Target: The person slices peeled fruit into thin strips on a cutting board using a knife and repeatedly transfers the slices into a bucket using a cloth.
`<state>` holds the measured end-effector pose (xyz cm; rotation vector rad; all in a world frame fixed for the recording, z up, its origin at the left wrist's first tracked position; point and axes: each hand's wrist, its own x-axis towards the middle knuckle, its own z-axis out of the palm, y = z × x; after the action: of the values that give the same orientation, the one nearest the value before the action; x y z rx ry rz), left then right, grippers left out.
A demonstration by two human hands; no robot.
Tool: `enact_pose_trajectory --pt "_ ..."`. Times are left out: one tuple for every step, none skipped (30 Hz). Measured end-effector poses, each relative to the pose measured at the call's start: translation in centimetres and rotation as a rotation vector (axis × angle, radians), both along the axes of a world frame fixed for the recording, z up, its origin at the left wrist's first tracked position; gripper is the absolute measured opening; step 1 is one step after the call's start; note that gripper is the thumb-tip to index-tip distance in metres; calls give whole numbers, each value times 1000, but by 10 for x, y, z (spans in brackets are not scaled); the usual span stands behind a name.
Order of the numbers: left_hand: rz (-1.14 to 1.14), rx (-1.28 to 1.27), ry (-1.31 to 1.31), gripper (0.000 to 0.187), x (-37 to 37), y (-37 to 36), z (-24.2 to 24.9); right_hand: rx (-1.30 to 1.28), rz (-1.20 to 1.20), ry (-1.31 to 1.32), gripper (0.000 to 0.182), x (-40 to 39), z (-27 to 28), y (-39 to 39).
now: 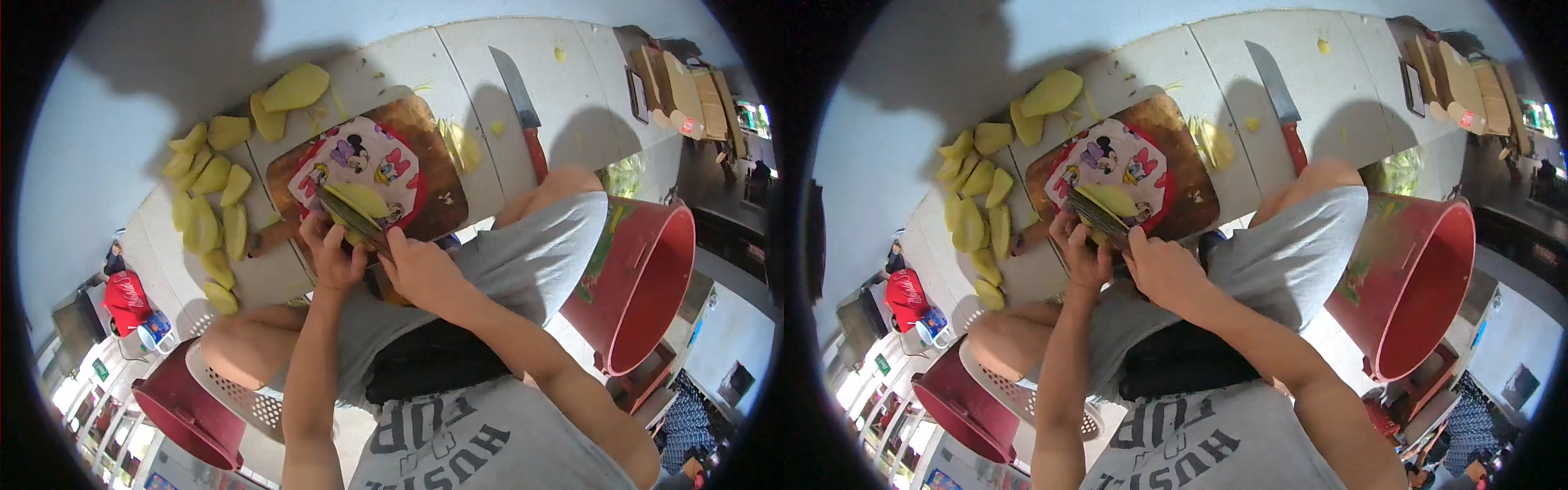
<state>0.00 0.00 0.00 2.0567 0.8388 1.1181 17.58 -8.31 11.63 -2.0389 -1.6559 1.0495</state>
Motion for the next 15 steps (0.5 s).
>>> enact_pose_trajectory --pt "12 48 61 52 1 4 -1 14 10 2 28 1 -4 1" --pt "13 79 126 48 0 1 -1 11 11 8 27 -1 -6 -4" --pt "4 -9 151 48 -4 -36 23 -77 8 34 27 -3 30 -33" --pt "33 -20 101 47 2 -32 21 -69 9 31 26 0 44 -33" --pt "59 -30 55 46 4 -27 19 -60 7 33 26 2 55 -34" --pt "61 -36 57 46 3 -27 22 -65 8 36 26 3 66 -39" --pt "59 -1 102 45 2 -25 25 -42 20 31 27 6 76 -43" --pt "55 35 143 44 2 -23 26 -17 30 23 28 7 82 -46" --pt "53 39 136 44 4 -22 25 -13 28 16 28 9 85 -47" --pt "56 23 160 43 4 -22 25 -30 33 12 27 9 87 -48" --pt "61 6 185 43 5 -21 24 -47 40 10 27 10 87 -48" --pt "62 11 184 43 3 -20 22 -42 41 8 27 10 86 -47" --pt "50 6 179 44 2 -18 19 -24 38 17 27 10 83 -46" --pt "45 2 176 44 2 -17 16 -6 36 26 26 10 80 -45" --pt "40 -2 173 44 2 -16 14 -9 38 25 26 10 77 -45"
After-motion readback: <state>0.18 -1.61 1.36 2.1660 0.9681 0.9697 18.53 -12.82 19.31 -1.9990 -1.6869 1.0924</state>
